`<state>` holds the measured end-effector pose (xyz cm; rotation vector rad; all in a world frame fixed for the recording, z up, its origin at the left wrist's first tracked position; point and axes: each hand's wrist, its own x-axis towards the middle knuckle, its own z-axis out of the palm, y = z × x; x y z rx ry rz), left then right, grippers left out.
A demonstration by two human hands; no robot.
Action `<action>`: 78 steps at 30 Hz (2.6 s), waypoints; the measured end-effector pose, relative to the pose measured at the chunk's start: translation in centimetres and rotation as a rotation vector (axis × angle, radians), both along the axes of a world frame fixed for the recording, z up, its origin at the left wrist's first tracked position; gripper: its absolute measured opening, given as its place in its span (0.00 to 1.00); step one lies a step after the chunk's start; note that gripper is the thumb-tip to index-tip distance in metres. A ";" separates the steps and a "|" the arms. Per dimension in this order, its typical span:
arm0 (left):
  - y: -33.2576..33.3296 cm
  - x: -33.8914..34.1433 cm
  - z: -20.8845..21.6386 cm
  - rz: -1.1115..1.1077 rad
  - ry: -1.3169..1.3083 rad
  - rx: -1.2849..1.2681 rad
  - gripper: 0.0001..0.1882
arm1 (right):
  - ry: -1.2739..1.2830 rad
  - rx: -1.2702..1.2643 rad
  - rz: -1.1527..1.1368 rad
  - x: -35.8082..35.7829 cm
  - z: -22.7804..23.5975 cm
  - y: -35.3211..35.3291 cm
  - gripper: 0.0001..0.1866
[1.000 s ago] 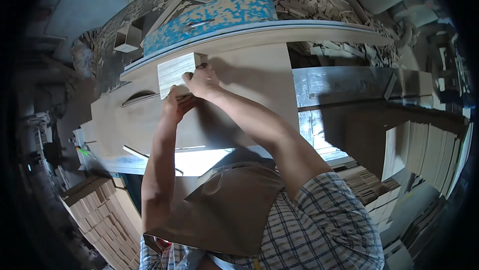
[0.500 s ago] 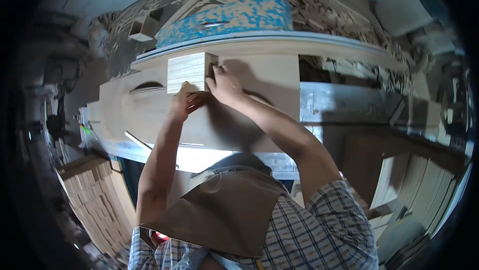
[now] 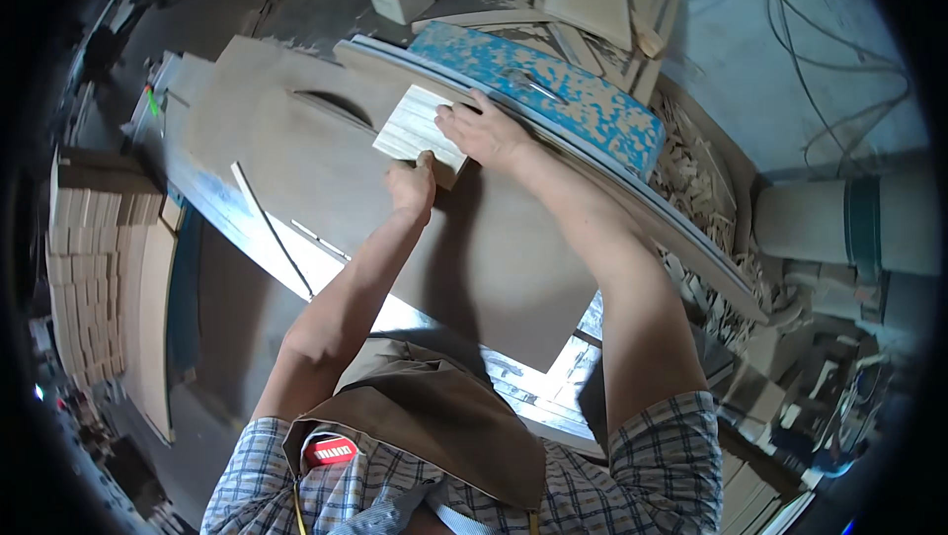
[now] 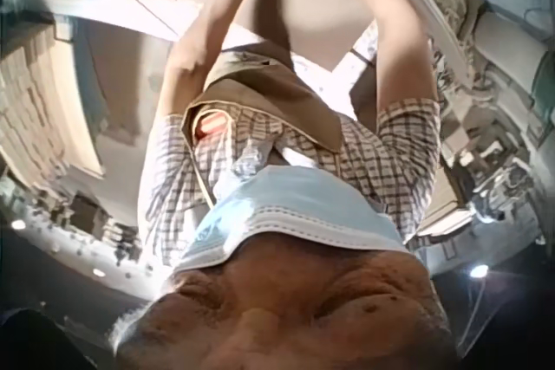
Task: The person repeatedly places stacks of wooden blocks onto a table saw, feeds them past the saw blade by hand and with a push stick to cut them, and stacks the cut wooden pieces onto an adjacent table.
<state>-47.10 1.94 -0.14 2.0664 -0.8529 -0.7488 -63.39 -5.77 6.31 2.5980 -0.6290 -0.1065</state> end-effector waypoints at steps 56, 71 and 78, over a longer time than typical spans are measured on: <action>-2.9 9.8 0.6 0.082 0.381 -0.432 0.40 | -0.009 0.010 -0.017 12.6 0.2 -7.2 0.30; -5.6 14.2 -1.6 0.061 0.472 -0.524 0.41 | -0.079 -0.012 0.024 16.4 -0.4 -9.9 0.29; -6.1 16.4 1.6 0.129 0.535 -0.459 0.38 | -0.053 0.009 -0.009 18.0 -0.5 -11.0 0.29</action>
